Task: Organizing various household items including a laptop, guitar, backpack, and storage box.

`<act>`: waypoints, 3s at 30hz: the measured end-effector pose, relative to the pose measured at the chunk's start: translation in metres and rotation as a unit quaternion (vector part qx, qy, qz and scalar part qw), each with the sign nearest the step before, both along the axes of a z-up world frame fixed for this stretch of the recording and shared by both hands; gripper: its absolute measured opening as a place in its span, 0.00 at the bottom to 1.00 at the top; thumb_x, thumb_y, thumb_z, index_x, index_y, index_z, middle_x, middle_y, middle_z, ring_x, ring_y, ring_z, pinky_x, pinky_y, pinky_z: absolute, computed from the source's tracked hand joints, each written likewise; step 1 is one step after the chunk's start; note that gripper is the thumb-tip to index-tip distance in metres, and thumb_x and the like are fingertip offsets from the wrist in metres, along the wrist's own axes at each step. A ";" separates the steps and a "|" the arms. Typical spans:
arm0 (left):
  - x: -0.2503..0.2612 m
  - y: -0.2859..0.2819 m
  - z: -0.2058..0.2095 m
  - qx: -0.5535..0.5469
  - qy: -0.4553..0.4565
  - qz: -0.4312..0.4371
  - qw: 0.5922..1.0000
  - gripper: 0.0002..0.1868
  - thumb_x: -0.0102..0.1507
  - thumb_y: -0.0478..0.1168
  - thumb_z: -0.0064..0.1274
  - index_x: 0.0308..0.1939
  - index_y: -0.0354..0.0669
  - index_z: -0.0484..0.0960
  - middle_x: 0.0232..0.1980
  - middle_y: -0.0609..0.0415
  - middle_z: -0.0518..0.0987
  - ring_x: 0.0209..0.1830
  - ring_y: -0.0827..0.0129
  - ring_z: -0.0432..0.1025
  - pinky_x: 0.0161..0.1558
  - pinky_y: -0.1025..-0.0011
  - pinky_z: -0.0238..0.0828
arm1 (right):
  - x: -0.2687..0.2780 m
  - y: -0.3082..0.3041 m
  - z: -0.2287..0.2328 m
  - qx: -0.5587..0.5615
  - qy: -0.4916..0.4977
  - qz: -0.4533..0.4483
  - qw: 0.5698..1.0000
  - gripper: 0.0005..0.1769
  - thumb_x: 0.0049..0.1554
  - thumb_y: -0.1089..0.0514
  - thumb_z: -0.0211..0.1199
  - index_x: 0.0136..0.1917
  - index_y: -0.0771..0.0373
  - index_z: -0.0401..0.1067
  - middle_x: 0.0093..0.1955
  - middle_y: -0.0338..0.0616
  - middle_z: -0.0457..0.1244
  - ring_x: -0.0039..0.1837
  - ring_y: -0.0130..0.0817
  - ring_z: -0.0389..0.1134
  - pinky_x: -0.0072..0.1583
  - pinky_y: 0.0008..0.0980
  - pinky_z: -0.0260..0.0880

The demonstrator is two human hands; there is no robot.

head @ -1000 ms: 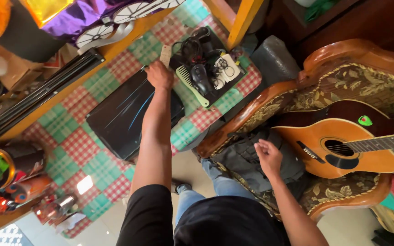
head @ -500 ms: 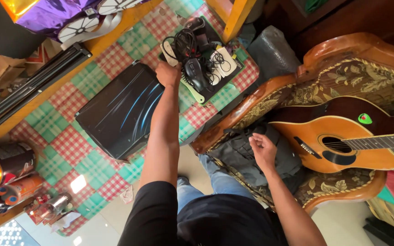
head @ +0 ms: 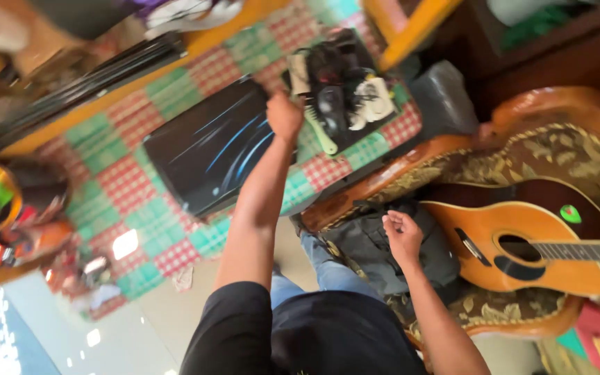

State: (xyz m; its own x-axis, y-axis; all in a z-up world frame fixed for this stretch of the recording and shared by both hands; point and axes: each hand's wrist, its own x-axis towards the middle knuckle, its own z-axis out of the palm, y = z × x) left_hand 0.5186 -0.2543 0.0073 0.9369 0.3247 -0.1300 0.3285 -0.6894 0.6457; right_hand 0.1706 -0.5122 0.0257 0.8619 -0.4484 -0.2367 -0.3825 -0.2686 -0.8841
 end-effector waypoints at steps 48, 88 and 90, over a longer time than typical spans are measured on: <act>-0.381 0.484 0.011 0.060 -0.131 0.472 0.870 0.43 0.50 0.52 0.71 0.62 0.39 0.68 0.59 0.42 0.70 0.64 0.45 0.65 0.65 0.55 0.63 | -0.082 0.262 0.033 0.000 0.024 0.193 0.981 0.15 0.62 0.58 0.68 0.58 0.69 0.74 0.45 0.40 0.68 0.43 0.26 0.70 0.42 0.26 0.72; -0.312 0.513 0.042 0.041 -0.051 0.422 0.904 0.46 0.52 0.50 0.74 0.67 0.43 0.65 0.65 0.48 0.67 0.69 0.48 0.60 0.67 0.53 0.59 | -0.032 0.235 0.044 -0.024 0.066 0.177 0.982 0.16 0.61 0.58 0.67 0.59 0.69 0.75 0.46 0.42 0.68 0.44 0.28 0.71 0.42 0.28 0.72; -0.313 0.513 0.043 0.037 -0.043 0.421 0.905 0.45 0.53 0.50 0.73 0.68 0.45 0.66 0.65 0.49 0.67 0.70 0.48 0.61 0.67 0.53 0.60 | -0.031 0.236 0.046 -0.014 0.063 0.181 0.981 0.15 0.61 0.58 0.67 0.58 0.69 0.75 0.45 0.41 0.68 0.43 0.27 0.70 0.42 0.27 0.72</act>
